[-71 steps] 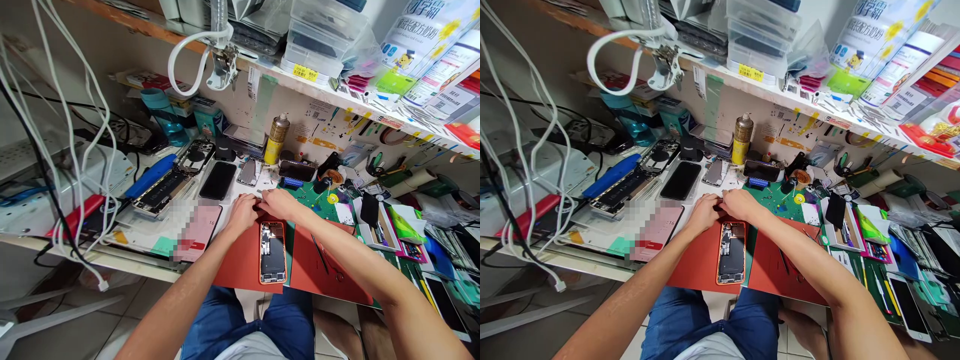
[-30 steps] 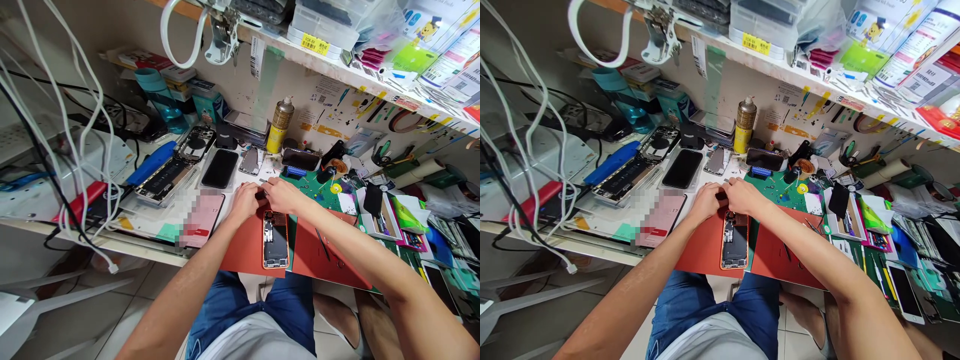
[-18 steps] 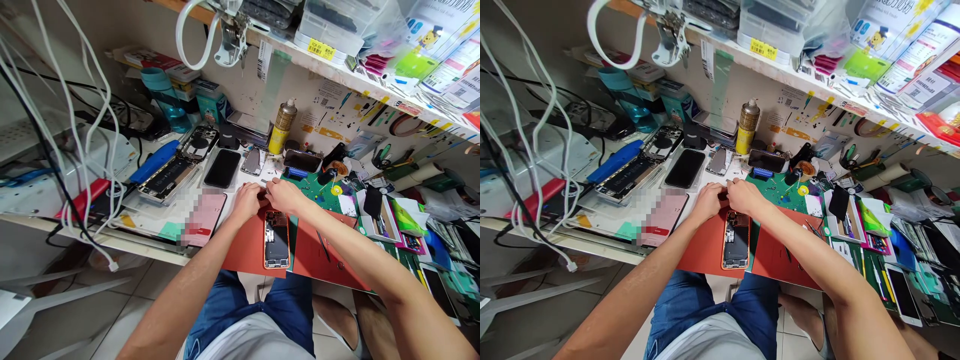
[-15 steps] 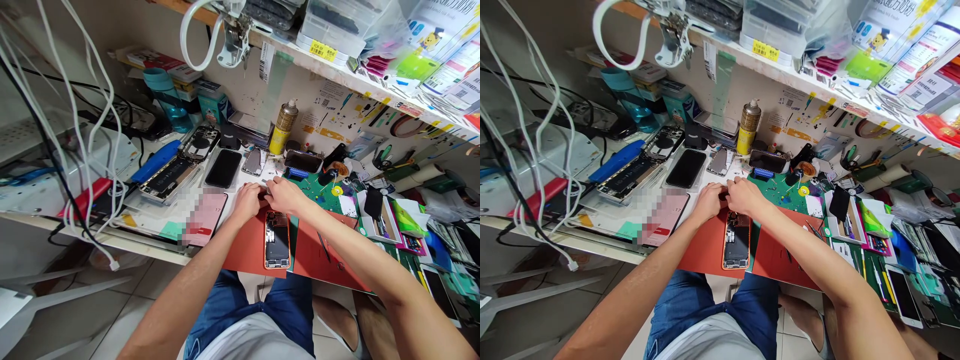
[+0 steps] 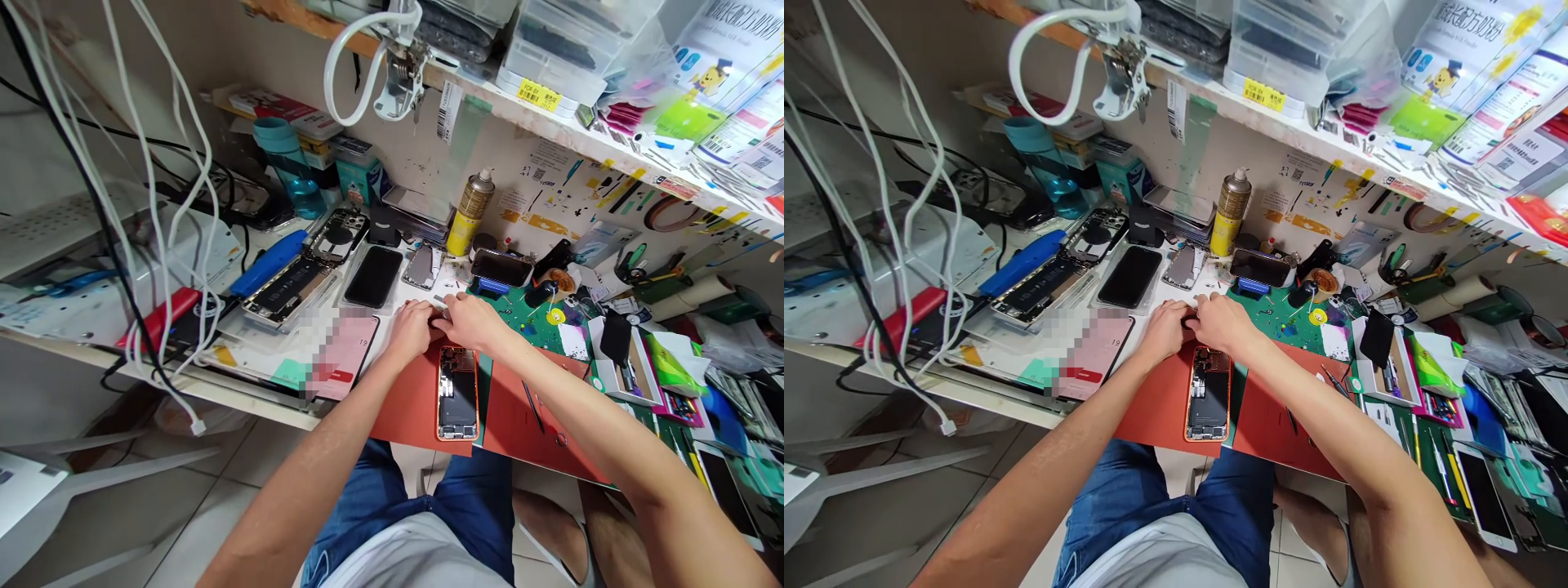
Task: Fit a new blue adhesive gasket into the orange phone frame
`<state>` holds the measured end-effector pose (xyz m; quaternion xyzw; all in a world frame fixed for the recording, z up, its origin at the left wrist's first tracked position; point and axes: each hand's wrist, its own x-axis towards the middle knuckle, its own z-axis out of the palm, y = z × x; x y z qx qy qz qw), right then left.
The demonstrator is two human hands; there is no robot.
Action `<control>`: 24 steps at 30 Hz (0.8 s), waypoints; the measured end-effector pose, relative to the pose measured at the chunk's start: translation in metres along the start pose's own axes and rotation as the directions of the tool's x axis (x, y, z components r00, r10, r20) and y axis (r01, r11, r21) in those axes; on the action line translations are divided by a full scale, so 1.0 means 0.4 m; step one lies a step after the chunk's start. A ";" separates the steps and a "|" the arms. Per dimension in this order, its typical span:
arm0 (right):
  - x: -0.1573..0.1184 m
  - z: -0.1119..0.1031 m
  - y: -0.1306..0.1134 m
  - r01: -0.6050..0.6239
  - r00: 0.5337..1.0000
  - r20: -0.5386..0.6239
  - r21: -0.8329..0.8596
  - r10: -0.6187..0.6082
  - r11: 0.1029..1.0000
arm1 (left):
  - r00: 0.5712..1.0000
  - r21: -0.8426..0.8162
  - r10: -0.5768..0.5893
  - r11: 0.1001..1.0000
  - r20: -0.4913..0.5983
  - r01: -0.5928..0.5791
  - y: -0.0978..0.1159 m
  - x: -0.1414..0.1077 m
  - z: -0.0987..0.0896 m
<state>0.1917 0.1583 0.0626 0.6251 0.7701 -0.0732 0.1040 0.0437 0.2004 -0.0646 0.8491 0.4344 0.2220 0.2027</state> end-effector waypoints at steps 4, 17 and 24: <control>0.003 0.000 0.006 0.035 0.999 0.017 0.002 -0.035 0.999 | 1.000 -0.019 -0.001 1.000 -0.004 0.001 0.005 -0.002 -0.003; 0.008 0.003 0.018 0.085 0.996 0.018 -0.021 -0.084 0.996 | 0.998 -0.052 -0.043 0.998 -0.044 0.041 0.012 -0.005 0.005; 0.012 0.000 0.007 0.047 0.999 0.012 -0.046 -0.046 0.998 | 0.998 -0.049 -0.043 0.998 -0.036 0.041 0.013 -0.003 0.004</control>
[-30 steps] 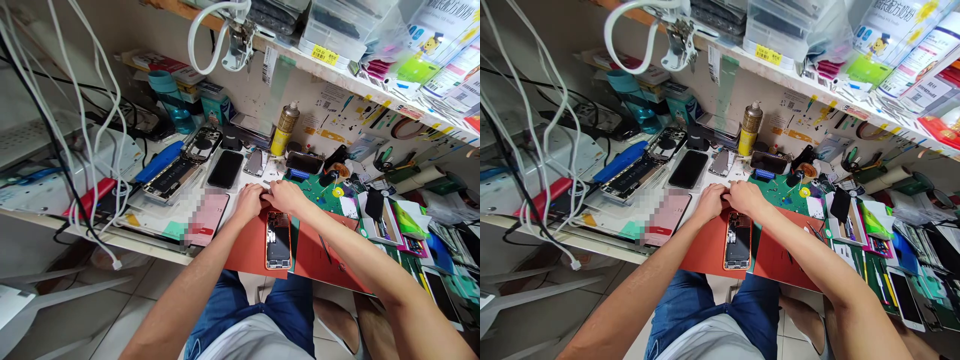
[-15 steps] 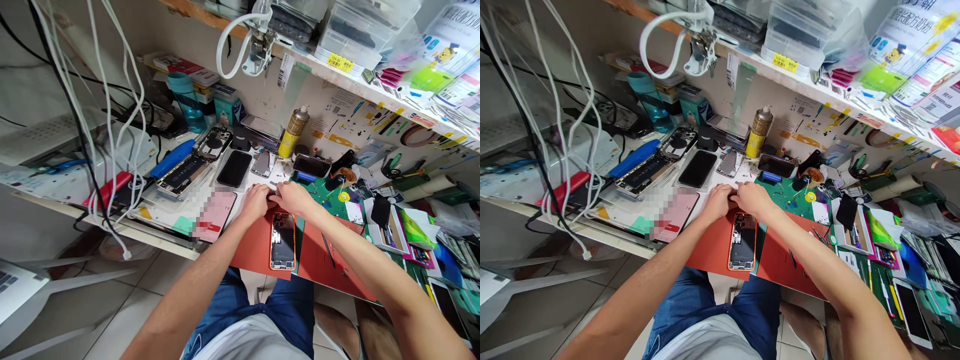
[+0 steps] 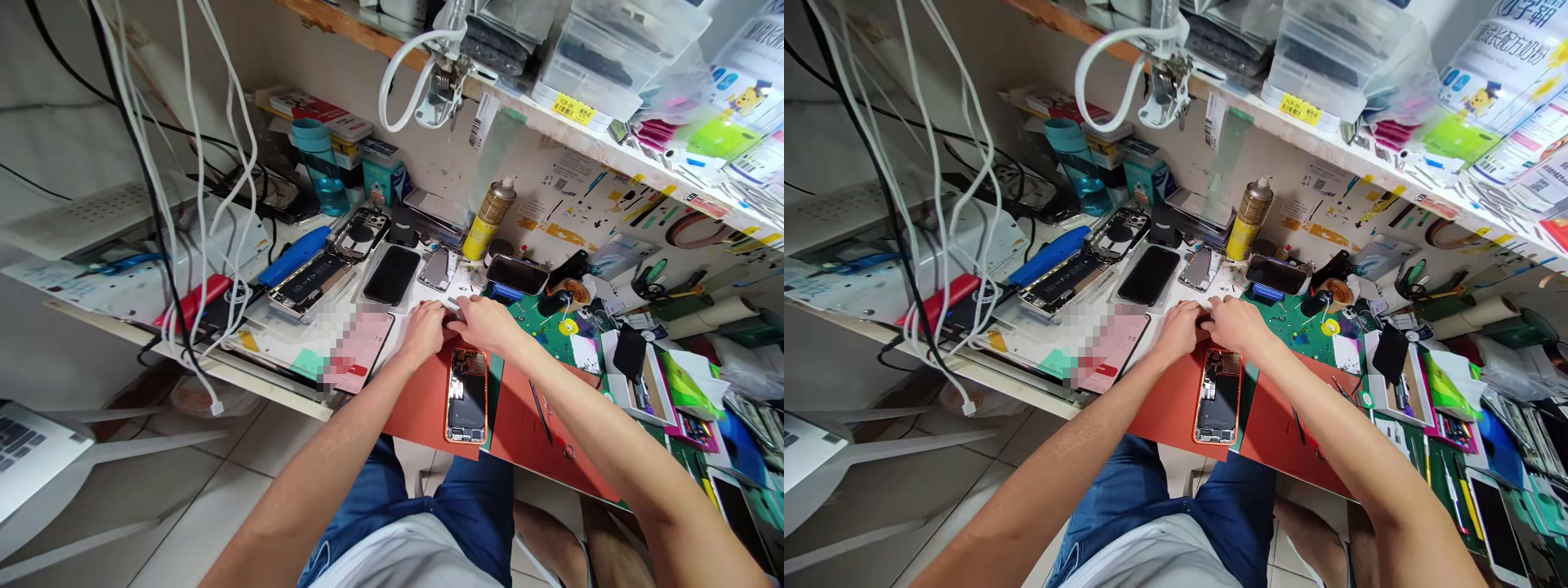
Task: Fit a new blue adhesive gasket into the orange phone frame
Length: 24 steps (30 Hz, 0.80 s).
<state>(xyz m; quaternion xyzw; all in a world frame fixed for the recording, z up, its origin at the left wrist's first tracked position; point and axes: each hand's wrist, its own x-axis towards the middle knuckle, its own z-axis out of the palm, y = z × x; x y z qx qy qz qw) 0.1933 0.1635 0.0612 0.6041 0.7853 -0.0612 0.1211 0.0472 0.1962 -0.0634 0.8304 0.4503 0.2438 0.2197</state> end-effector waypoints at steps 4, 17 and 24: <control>0.003 -0.003 -0.001 0.017 1.000 0.019 -0.002 -0.017 1.000 | 1.000 0.000 -0.002 1.000 0.002 0.002 0.002 0.000 0.000; 0.004 -0.007 0.013 0.048 0.998 -0.046 0.067 -0.045 0.997 | 1.000 0.030 -0.015 0.999 0.027 0.014 0.008 0.002 -0.002; 0.000 0.003 0.056 0.047 0.990 -0.136 0.158 -0.026 0.986 | 1.000 0.036 -0.020 0.999 0.019 0.019 0.005 0.003 0.007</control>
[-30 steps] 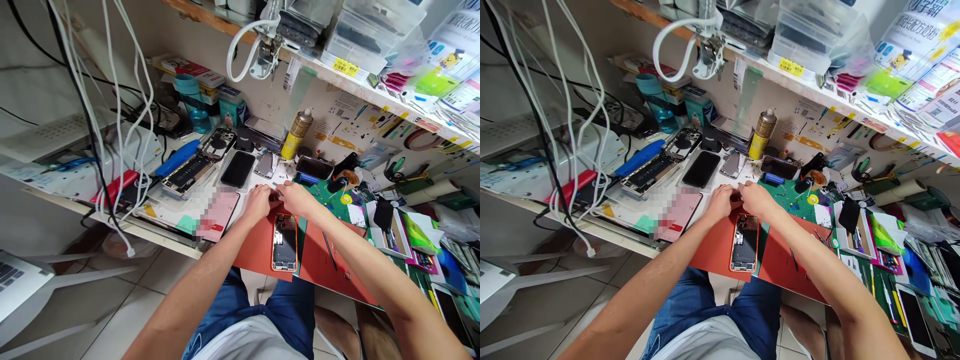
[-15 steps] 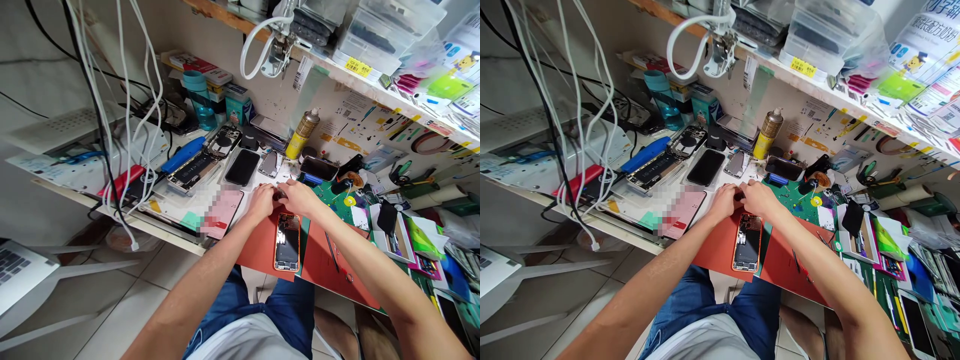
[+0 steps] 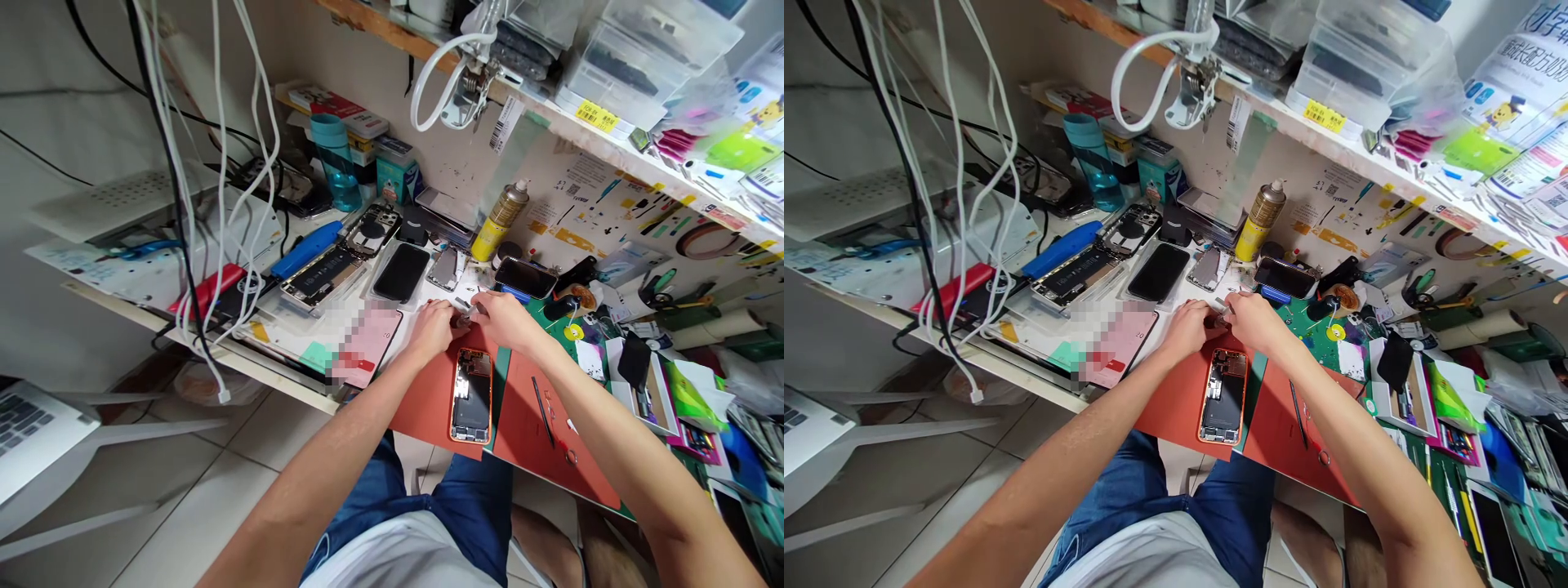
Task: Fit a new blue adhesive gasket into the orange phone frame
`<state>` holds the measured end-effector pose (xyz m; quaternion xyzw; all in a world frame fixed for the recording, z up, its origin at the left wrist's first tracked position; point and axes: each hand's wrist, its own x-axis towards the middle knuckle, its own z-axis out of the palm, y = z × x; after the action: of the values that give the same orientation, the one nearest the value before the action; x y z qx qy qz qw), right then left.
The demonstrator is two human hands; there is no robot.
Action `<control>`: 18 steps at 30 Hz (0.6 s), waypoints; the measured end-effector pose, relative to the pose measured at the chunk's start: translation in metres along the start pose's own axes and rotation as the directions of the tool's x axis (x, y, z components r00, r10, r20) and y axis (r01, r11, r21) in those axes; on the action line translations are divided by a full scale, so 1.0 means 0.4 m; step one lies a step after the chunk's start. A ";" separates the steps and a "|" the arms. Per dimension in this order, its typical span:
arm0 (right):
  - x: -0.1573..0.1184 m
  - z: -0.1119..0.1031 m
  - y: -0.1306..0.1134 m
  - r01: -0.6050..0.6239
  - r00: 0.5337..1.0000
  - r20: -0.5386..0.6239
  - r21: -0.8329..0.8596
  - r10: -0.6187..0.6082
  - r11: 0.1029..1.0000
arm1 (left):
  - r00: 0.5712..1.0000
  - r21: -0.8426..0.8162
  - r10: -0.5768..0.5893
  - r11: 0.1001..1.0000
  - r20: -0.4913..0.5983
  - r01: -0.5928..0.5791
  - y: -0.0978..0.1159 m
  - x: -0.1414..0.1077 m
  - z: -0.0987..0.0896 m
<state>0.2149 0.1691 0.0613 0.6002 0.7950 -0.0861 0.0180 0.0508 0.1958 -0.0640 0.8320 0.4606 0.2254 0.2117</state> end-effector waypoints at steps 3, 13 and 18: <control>-0.007 0.006 0.013 -0.002 0.999 -0.035 0.043 0.003 0.999 | 1.000 -0.004 -0.009 1.000 -0.005 0.009 0.003 -0.001 -0.002; -0.030 0.024 0.046 -0.007 0.991 -0.128 0.173 0.029 0.985 | 1.000 -0.019 -0.011 1.000 -0.004 0.011 0.008 -0.002 -0.013; -0.042 0.037 0.054 -0.026 0.986 -0.156 0.250 0.067 0.968 | 1.000 -0.031 -0.010 0.999 -0.005 0.010 0.007 -0.002 -0.010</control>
<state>0.2392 0.1567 0.0465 0.6214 0.7625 -0.1346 -0.1199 0.0499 0.1944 -0.0593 0.8258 0.4617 0.2337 0.2244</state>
